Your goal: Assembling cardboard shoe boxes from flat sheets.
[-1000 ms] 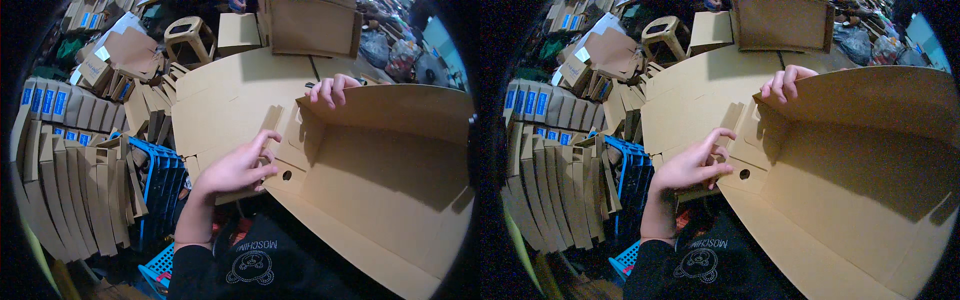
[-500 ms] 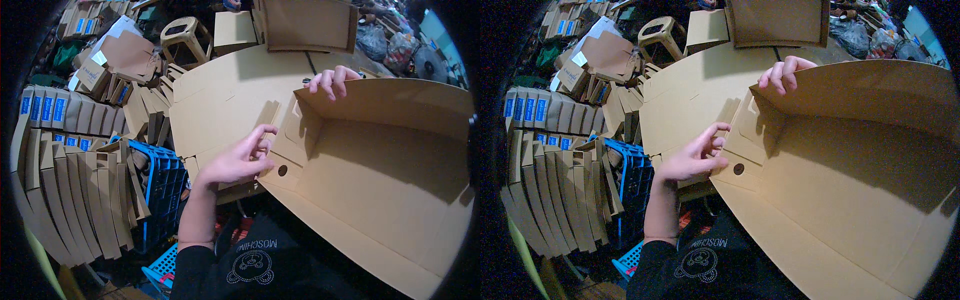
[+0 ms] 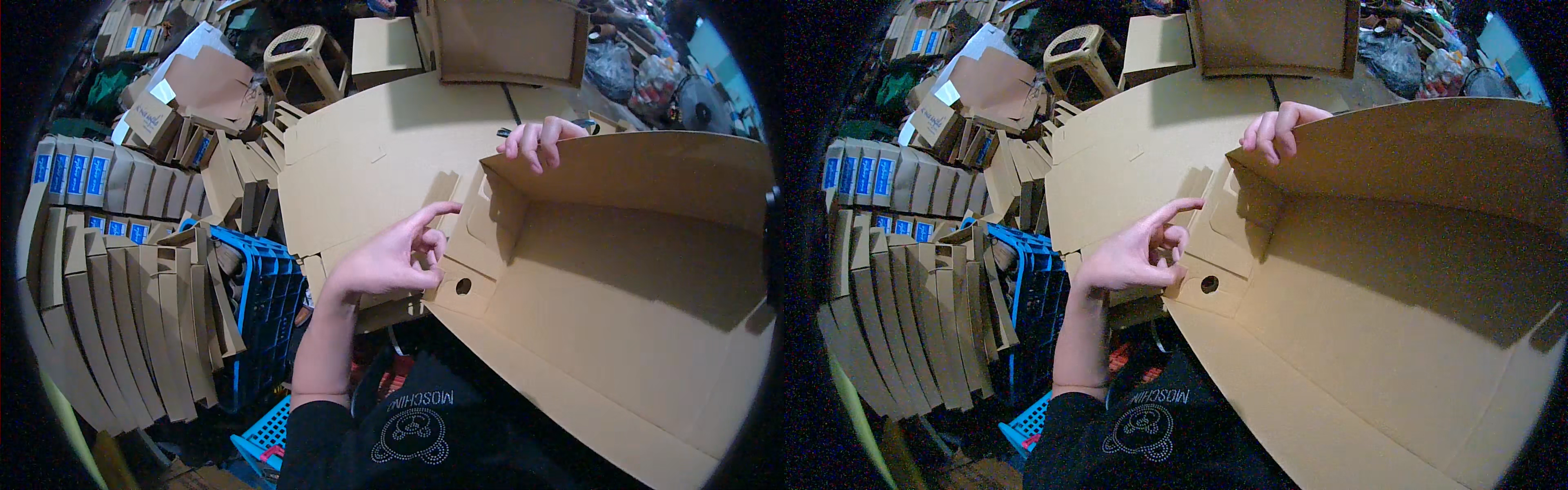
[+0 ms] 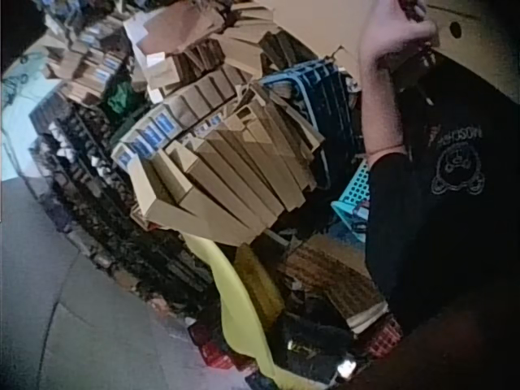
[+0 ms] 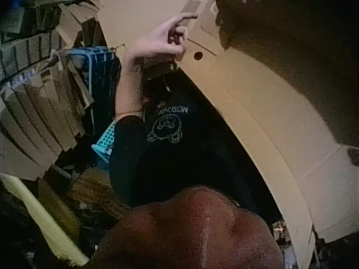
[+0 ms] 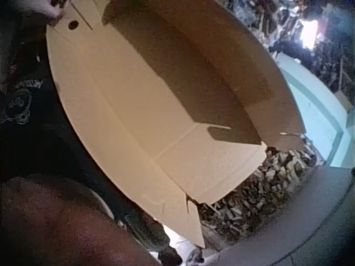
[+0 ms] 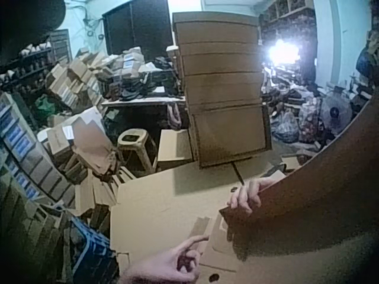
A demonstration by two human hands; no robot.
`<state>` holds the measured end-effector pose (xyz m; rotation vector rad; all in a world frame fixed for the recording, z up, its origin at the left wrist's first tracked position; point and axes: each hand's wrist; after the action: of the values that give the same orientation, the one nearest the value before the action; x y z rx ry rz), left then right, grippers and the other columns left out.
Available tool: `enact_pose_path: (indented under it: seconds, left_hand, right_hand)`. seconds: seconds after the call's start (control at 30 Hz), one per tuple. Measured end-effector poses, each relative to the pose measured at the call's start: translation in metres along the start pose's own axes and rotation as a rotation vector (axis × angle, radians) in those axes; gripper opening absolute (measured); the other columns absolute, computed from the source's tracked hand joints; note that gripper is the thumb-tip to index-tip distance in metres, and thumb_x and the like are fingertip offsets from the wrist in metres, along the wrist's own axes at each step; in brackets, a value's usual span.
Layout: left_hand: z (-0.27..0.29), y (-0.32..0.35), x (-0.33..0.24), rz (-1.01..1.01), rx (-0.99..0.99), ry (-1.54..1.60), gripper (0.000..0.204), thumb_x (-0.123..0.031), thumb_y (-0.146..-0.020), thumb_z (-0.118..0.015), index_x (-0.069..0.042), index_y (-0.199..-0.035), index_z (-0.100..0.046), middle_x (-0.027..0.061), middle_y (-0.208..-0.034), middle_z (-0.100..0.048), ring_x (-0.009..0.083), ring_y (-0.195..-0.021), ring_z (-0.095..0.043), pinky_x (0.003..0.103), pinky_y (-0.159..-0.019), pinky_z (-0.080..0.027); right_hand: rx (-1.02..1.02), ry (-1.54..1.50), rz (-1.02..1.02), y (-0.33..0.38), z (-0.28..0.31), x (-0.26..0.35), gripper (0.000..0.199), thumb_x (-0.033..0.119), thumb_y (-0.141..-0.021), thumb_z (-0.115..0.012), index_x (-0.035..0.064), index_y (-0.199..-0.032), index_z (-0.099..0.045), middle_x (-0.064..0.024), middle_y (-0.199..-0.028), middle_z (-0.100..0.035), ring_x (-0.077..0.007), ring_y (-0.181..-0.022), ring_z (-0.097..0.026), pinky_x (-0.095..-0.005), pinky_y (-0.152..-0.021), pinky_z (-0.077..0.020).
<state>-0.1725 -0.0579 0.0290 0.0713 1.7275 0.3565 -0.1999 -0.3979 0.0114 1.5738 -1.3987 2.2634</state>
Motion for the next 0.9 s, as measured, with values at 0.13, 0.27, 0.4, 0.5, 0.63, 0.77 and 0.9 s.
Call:
enact_pose_path:
  seconds: [0.13,0.27,0.4,0.5,0.63,0.77,0.9]
  left_hand:
    - [-0.002,-0.007,0.002,-0.023,0.041,-0.007,0.092,-0.006,-0.08,-0.077,-0.011,-0.156,-0.026,-0.0028,-0.089,-0.051,0.0055,-0.081,-0.051,0.019,-0.067,-0.042]
    - [-0.014,-0.005,0.009,-0.024,-0.03,0.007,0.096,-0.015,-0.081,-0.084,-0.01,-0.156,-0.024,-0.0003,-0.092,-0.052,0.008,-0.085,-0.054,0.021,-0.074,-0.046]
    - [-0.013,-0.004,0.004,-0.099,-0.076,-0.182,0.095,-0.017,-0.08,-0.085,-0.008,-0.154,-0.025,0.0034,-0.094,-0.054,0.0108,-0.085,-0.057,0.025,-0.074,-0.049]
    - [-0.008,0.001,-0.01,-0.049,-0.256,-0.398,0.081,-0.022,-0.081,-0.084,-0.007,-0.145,-0.036,0.0068,-0.098,-0.056,0.0127,-0.082,-0.058,0.028,-0.07,-0.05]
    - [-0.009,0.007,-0.027,-0.207,-0.328,-0.772,0.046,-0.037,-0.075,-0.086,-0.008,-0.1,-0.06,0.0057,-0.083,-0.059,0.0174,-0.07,-0.059,0.031,-0.064,-0.05]
    - [-0.015,0.006,-0.026,-0.114,-0.194,-1.064,0.048,-0.053,-0.067,-0.084,-0.009,-0.069,-0.064,0.0065,-0.071,-0.062,0.0244,-0.068,-0.064,0.036,-0.064,-0.051]
    - [-0.021,0.003,-0.027,-0.019,-0.123,-1.189,0.029,-0.033,-0.075,-0.079,-0.007,-0.072,-0.067,0.0081,-0.076,-0.067,0.0269,-0.074,-0.067,0.039,-0.066,-0.052]
  right_hand:
    - [-0.031,0.064,-0.022,0.007,0.001,0.009,0.024,0.029,-0.106,-0.046,0.0108,-0.092,-0.052,-0.0086,-0.09,-0.06,-0.0231,-0.095,-0.057,-0.0433,-0.103,-0.041]
    - [-0.138,0.025,0.035,0.0,-0.011,0.001,0.024,0.029,-0.105,-0.047,0.0113,-0.09,-0.053,-0.0079,-0.088,-0.06,-0.0217,-0.09,-0.056,-0.0414,-0.101,-0.0417]
    - [-0.108,0.066,0.03,0.0,-0.008,-0.002,0.024,0.028,-0.105,-0.048,0.0109,-0.089,-0.053,-0.0068,-0.086,-0.06,-0.0208,-0.087,-0.055,-0.0406,-0.1,-0.0421]
    - [-0.081,0.095,0.038,0.007,-0.001,-0.005,0.023,0.028,-0.105,-0.048,0.0109,-0.089,-0.053,-0.0064,-0.086,-0.06,-0.0207,-0.087,-0.055,-0.0402,-0.1,-0.0422]
    - [-0.1,0.059,0.067,0.018,0.005,-0.012,0.022,0.026,-0.104,-0.049,0.0116,-0.088,-0.053,-0.0061,-0.087,-0.06,-0.0212,-0.087,-0.055,-0.0391,-0.1,-0.0422]
    - [0.001,-0.022,0.019,0.022,0.012,-0.025,0.023,0.025,-0.106,-0.043,0.0127,-0.092,-0.057,-0.007,-0.097,-0.059,-0.0255,-0.112,-0.051,-0.0425,-0.116,-0.0349]
    - [0.002,-0.086,0.022,0.014,0.006,-0.03,0.021,0.023,-0.106,-0.044,0.0131,-0.091,-0.056,-0.0066,-0.097,-0.058,-0.0254,-0.109,-0.052,-0.0428,-0.113,-0.0371]
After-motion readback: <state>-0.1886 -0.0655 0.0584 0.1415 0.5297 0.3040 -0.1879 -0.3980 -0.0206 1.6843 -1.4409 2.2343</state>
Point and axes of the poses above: each hand's wrist, its own y-axis away from the middle knuckle, its own z-axis out of the back of the hand, x = y × z
